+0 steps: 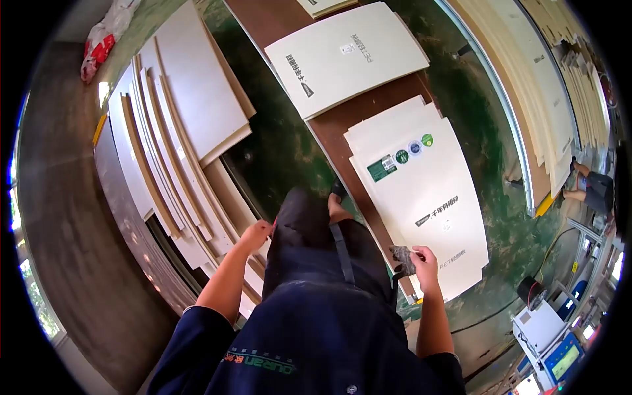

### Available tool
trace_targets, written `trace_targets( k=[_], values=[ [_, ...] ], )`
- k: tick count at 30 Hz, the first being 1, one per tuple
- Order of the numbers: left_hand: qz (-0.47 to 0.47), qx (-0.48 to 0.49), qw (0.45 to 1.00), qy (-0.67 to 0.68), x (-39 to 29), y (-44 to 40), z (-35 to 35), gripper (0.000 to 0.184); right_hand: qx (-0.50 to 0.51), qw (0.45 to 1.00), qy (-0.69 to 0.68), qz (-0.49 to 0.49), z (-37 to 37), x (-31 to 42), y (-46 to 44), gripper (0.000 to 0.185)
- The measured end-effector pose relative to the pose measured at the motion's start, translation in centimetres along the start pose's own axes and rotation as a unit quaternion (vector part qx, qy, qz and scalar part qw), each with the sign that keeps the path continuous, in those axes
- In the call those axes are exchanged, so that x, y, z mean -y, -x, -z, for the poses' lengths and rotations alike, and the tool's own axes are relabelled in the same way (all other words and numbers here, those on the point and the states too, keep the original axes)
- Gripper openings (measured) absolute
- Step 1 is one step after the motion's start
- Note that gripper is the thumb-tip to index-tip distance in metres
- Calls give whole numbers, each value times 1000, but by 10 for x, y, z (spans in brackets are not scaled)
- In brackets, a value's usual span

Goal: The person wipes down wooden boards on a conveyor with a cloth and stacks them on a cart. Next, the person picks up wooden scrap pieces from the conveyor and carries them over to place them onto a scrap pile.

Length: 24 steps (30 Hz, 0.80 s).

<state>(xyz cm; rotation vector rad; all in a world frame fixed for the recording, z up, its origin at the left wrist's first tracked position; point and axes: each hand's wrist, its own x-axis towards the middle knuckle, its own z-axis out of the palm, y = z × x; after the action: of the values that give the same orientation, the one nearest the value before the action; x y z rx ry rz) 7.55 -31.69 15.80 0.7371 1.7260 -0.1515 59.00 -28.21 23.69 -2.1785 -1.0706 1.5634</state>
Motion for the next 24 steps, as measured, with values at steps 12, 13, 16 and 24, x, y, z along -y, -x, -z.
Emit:
trace_targets(
  k=[12,13,16,24],
  values=[
    [-170,-3,956,-238,-208,-199,180,26,-164,954,-90,-233,-63,5,61,17],
    [-180,-20,940,-289,-221,-226,191,27,-152,947,-115,-257,-80,8,83,14],
    [-228,-67,895,-378,-292,-281,220,34,-126,900,-142,-393,-132,32,144,19],
    [-162,60,815,-552,-402,-346,202,58,-178,821,-258,-477,-233,75,251,18]
  ],
)
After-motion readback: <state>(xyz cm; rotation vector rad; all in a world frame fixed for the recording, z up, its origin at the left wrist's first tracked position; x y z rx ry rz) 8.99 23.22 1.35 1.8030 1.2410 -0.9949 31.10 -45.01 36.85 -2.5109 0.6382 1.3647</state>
